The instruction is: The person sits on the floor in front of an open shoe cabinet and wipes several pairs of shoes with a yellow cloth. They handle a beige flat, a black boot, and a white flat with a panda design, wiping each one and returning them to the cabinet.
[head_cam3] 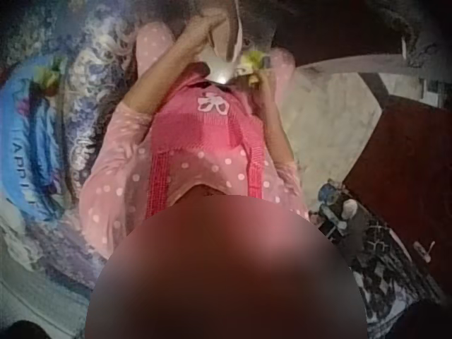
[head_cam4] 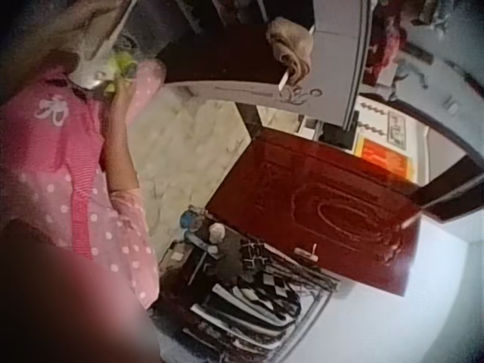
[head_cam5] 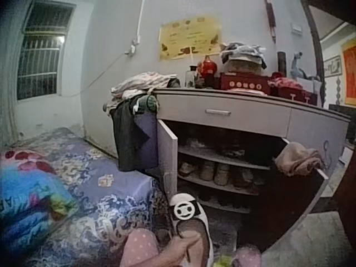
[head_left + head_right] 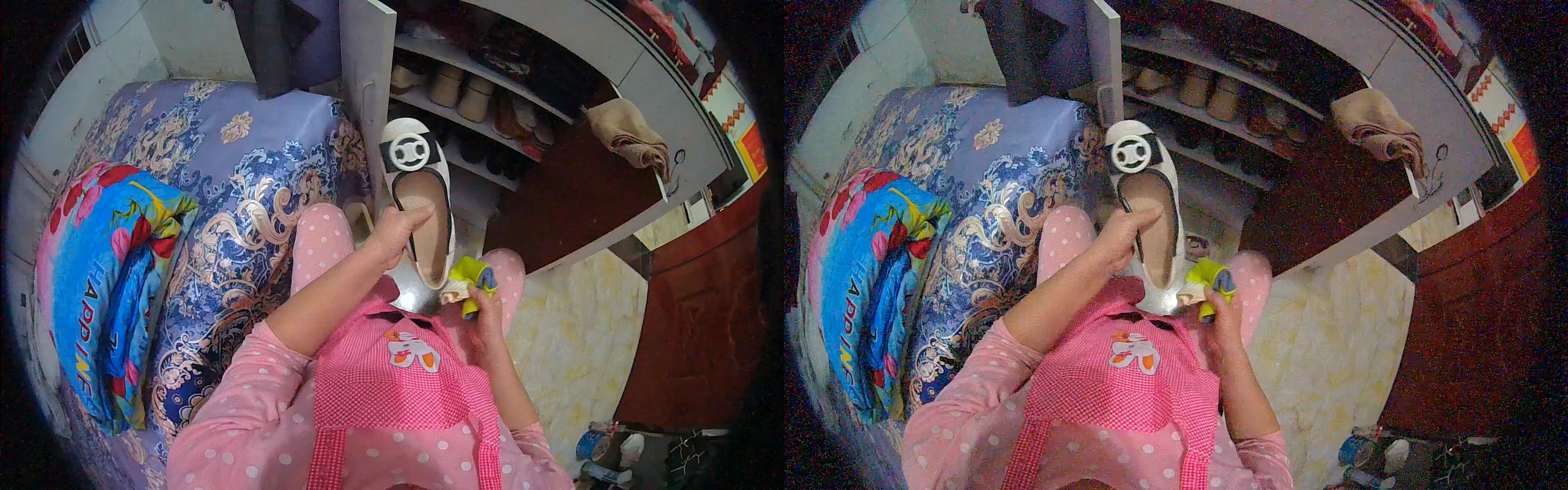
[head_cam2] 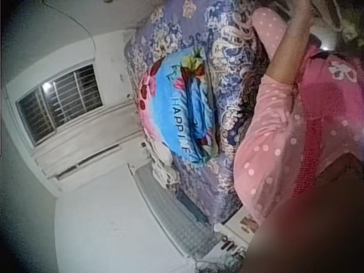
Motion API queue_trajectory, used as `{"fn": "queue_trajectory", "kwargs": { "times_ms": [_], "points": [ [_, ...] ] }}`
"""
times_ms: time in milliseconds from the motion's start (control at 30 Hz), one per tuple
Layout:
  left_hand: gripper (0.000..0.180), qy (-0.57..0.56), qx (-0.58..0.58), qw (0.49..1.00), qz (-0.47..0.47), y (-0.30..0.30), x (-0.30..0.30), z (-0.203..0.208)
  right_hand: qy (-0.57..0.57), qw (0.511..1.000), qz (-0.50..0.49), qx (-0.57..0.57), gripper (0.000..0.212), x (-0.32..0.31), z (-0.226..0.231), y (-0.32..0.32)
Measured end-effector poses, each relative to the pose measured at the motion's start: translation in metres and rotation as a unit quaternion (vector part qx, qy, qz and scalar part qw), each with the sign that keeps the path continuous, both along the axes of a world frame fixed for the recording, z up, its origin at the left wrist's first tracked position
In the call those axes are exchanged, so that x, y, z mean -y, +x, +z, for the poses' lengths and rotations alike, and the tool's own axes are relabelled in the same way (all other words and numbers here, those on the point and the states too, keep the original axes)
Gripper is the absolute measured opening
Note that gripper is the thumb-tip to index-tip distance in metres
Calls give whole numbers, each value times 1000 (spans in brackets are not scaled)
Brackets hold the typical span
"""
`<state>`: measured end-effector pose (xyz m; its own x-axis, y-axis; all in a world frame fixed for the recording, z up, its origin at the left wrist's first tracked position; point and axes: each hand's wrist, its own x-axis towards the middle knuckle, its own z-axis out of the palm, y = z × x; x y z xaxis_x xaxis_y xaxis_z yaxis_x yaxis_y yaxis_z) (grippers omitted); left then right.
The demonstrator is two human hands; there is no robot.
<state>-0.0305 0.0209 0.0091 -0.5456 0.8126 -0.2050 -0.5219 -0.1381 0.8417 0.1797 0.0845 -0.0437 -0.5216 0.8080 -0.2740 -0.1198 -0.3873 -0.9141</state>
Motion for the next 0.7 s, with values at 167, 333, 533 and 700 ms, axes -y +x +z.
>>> {"fn": "queue_trajectory", "kwargs": {
  "times_ms": [167,333,533,700],
  "points": [
    [31,-60,-24,997,-31,7,4,4,280,953,-111,-29,39,-38,21,-12],
    [53,-24,69,991,-111,7,-2,-16,522,837,-107,127,44,-34,98,-44],
    [54,82,134,966,-207,9,4,-17,225,951,198,72,38,-47,88,-46],
    [52,128,132,964,-191,17,5,-14,412,882,211,93,40,-46,69,-41]
  ]
}}
